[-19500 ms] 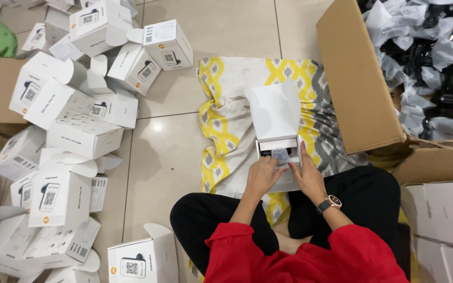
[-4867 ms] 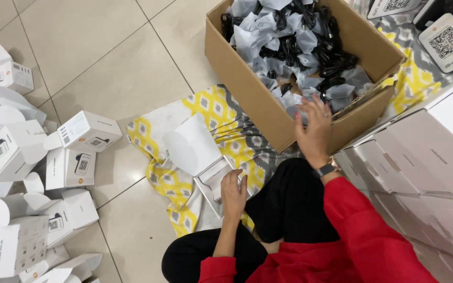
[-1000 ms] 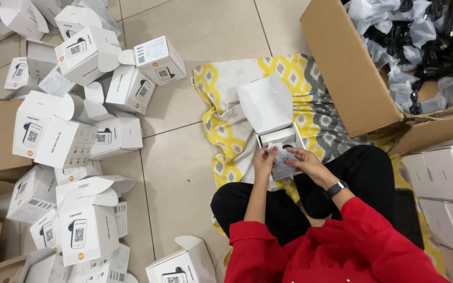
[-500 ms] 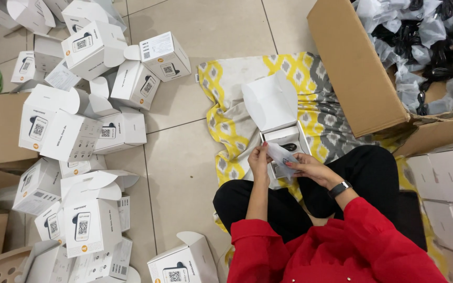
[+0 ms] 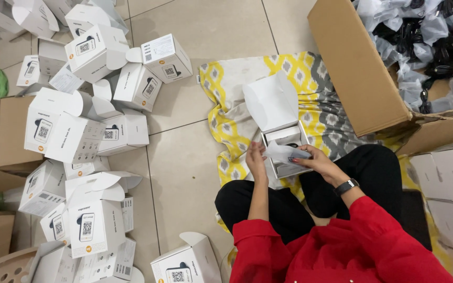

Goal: The person packs power adapters and cables into small electronics boxes.

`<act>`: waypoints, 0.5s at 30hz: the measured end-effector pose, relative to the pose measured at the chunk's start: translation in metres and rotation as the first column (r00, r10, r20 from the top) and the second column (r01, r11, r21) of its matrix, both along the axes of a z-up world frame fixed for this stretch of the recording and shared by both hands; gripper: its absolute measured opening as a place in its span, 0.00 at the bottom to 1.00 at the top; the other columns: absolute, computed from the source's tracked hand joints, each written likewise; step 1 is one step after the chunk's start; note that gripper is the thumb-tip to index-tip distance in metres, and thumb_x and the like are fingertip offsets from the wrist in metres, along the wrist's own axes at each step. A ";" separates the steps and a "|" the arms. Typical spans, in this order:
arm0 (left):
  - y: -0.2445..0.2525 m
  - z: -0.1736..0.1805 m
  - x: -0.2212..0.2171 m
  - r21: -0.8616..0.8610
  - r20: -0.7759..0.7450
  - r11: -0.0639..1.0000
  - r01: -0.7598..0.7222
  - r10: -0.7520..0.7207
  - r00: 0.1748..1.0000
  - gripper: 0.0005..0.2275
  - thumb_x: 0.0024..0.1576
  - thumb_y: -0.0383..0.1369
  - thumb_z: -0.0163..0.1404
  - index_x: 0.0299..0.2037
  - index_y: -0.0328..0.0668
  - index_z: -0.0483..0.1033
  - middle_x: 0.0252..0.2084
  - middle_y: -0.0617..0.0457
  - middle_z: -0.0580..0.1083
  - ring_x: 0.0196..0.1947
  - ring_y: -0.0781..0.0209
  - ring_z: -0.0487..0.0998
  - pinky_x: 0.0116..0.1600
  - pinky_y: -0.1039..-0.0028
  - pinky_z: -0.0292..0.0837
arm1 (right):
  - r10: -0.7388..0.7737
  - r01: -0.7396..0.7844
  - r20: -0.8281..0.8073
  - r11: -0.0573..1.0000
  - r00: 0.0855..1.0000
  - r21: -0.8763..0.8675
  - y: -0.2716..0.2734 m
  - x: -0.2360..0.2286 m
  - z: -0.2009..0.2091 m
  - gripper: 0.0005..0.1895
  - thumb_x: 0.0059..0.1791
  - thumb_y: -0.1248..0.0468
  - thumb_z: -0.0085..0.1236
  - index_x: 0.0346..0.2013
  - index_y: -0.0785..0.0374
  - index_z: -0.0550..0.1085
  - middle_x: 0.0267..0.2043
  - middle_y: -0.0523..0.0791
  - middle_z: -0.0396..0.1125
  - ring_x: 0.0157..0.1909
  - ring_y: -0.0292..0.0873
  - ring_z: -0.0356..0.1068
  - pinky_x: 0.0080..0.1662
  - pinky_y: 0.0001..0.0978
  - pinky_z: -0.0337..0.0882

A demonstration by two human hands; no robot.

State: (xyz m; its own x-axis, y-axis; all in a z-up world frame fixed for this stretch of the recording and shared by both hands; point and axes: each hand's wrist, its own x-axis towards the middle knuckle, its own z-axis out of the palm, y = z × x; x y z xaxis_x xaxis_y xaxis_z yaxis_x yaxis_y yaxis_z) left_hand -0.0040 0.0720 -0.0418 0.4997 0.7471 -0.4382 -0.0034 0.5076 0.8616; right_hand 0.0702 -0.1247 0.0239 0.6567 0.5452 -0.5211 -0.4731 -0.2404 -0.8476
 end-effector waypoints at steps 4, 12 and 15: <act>-0.012 0.003 0.000 0.434 -0.061 0.841 0.322 -0.329 0.942 0.14 0.62 0.41 0.56 0.37 0.34 0.80 0.31 0.56 0.76 0.31 0.75 0.71 0.40 0.82 0.67 | 0.050 -0.049 0.019 0.998 0.999 -0.045 -0.010 0.003 -0.004 0.22 0.45 0.65 0.67 0.53 0.62 0.75 0.38 0.42 0.71 0.36 0.33 0.66 0.39 0.24 0.68; 0.003 -0.022 0.000 0.261 0.103 0.962 0.079 -0.109 0.989 0.13 0.61 0.40 0.54 0.31 0.38 0.76 0.26 0.58 0.77 0.26 0.72 0.73 0.34 0.81 0.69 | 0.131 -0.131 -0.006 0.985 0.991 -0.108 -0.034 0.003 -0.024 0.20 0.45 0.64 0.67 0.51 0.63 0.75 0.38 0.42 0.72 0.35 0.33 0.67 0.37 0.24 0.67; -0.008 -0.013 0.000 0.163 -0.094 0.895 0.415 -0.405 0.910 0.13 0.63 0.39 0.55 0.31 0.38 0.77 0.25 0.59 0.72 0.22 0.71 0.67 0.28 0.79 0.61 | 0.109 -0.108 -0.002 0.984 0.994 -0.143 -0.038 0.001 -0.016 0.19 0.46 0.62 0.67 0.50 0.63 0.75 0.37 0.42 0.72 0.34 0.33 0.67 0.35 0.24 0.67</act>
State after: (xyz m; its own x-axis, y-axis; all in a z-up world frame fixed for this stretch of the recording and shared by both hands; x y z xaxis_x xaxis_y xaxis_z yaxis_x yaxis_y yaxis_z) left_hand -0.0035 0.0640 -0.0544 0.7565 0.5486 -0.3560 0.2235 0.2947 0.9291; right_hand 0.0715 -0.1628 0.0083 0.6010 0.5338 -0.5949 -0.4325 -0.4087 -0.8037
